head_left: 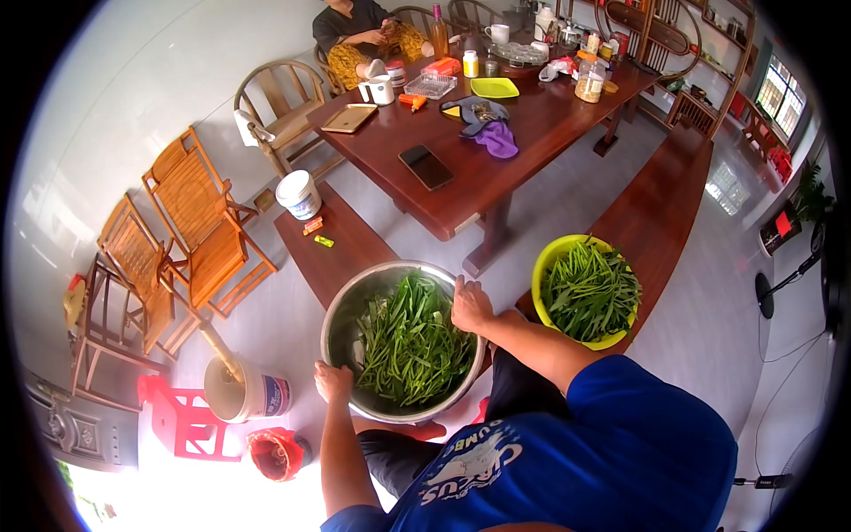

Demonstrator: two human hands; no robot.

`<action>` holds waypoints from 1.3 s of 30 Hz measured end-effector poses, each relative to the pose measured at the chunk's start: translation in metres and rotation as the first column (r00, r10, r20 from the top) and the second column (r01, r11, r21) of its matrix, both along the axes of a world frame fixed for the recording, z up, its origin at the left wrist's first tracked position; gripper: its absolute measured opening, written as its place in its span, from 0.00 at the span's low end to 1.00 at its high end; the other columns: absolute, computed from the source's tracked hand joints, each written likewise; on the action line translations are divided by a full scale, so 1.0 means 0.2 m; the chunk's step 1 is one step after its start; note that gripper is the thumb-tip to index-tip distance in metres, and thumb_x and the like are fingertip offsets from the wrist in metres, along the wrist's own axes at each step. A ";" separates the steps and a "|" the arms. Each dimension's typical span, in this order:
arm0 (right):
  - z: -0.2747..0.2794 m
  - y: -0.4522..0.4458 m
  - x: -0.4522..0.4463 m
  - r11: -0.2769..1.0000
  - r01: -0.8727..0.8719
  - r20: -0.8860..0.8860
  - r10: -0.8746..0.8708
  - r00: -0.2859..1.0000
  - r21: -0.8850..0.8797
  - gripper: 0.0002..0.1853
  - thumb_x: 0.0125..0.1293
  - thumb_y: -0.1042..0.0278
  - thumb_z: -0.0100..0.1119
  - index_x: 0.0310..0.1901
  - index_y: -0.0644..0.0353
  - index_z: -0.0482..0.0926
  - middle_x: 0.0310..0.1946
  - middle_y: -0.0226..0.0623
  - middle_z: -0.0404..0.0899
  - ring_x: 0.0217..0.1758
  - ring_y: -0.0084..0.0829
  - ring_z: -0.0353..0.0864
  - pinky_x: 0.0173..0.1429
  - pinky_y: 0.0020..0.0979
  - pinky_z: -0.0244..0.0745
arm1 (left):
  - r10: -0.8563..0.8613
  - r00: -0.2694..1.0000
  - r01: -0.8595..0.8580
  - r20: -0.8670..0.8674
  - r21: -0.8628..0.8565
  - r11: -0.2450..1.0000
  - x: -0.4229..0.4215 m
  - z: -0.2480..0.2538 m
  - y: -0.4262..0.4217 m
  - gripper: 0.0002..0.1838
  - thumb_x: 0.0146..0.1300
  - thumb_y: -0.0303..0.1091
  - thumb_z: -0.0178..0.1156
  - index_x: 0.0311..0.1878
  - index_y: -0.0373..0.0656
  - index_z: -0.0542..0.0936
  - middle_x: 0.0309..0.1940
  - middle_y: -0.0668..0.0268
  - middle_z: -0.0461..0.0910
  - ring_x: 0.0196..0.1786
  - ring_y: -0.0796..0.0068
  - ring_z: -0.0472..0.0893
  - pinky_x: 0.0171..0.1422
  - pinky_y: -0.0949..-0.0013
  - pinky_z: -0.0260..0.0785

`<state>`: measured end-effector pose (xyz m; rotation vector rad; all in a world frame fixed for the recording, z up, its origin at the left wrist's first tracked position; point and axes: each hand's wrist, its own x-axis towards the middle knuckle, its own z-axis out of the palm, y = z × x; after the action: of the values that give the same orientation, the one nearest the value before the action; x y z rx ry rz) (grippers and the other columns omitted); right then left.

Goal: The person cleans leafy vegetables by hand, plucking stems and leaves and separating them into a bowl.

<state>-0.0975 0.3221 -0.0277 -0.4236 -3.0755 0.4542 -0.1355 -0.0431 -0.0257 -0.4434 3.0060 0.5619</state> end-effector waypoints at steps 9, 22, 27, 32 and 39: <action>-0.01 0.00 0.00 1.000 -0.003 -0.012 0.003 1.000 -0.002 0.42 0.55 0.71 0.63 0.68 0.83 0.57 0.50 0.65 0.78 0.56 0.54 0.78 0.59 0.42 0.79 | -0.006 1.000 0.005 -0.011 -0.007 1.000 -0.01 -0.02 -0.01 0.24 0.56 0.37 0.67 0.50 0.34 0.71 0.45 0.39 0.82 0.51 0.39 0.84 0.59 0.46 0.77; -0.03 0.00 -0.01 1.000 0.003 -0.038 -0.003 0.999 -0.004 0.40 0.54 0.74 0.63 0.67 0.83 0.58 0.50 0.65 0.78 0.56 0.55 0.77 0.59 0.43 0.80 | -0.024 0.999 0.024 -0.033 -0.013 1.000 0.00 -0.03 -0.01 0.24 0.56 0.37 0.67 0.50 0.34 0.70 0.45 0.37 0.82 0.50 0.37 0.84 0.59 0.46 0.77; -0.01 0.00 0.00 1.000 0.000 -0.029 0.000 1.000 -0.016 0.40 0.54 0.74 0.61 0.67 0.83 0.58 0.50 0.66 0.77 0.56 0.55 0.77 0.59 0.43 0.79 | -0.010 1.000 0.010 -0.013 -0.011 1.000 0.00 -0.02 -0.01 0.24 0.56 0.36 0.67 0.50 0.34 0.70 0.45 0.38 0.82 0.51 0.37 0.84 0.59 0.46 0.77; -0.02 0.00 0.00 1.000 -0.003 -0.032 0.003 0.999 -0.013 0.40 0.55 0.74 0.61 0.68 0.84 0.58 0.50 0.66 0.77 0.56 0.55 0.77 0.60 0.42 0.79 | -0.005 0.999 0.005 -0.035 -0.010 1.000 0.00 -0.01 0.00 0.23 0.55 0.36 0.67 0.49 0.34 0.71 0.43 0.39 0.83 0.49 0.38 0.85 0.57 0.46 0.78; -0.02 0.00 0.00 1.000 -0.005 -0.021 0.005 1.000 0.005 0.40 0.55 0.73 0.62 0.67 0.83 0.58 0.50 0.66 0.78 0.56 0.54 0.78 0.60 0.42 0.79 | 0.012 1.000 -0.012 0.003 0.019 1.000 0.00 0.01 0.00 0.25 0.55 0.36 0.67 0.51 0.30 0.72 0.46 0.35 0.82 0.52 0.37 0.84 0.61 0.48 0.76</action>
<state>-0.0979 0.3226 -0.0322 -0.4082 -3.0580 0.4476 -0.1363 -0.0422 -0.0241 -0.4606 2.9947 0.5893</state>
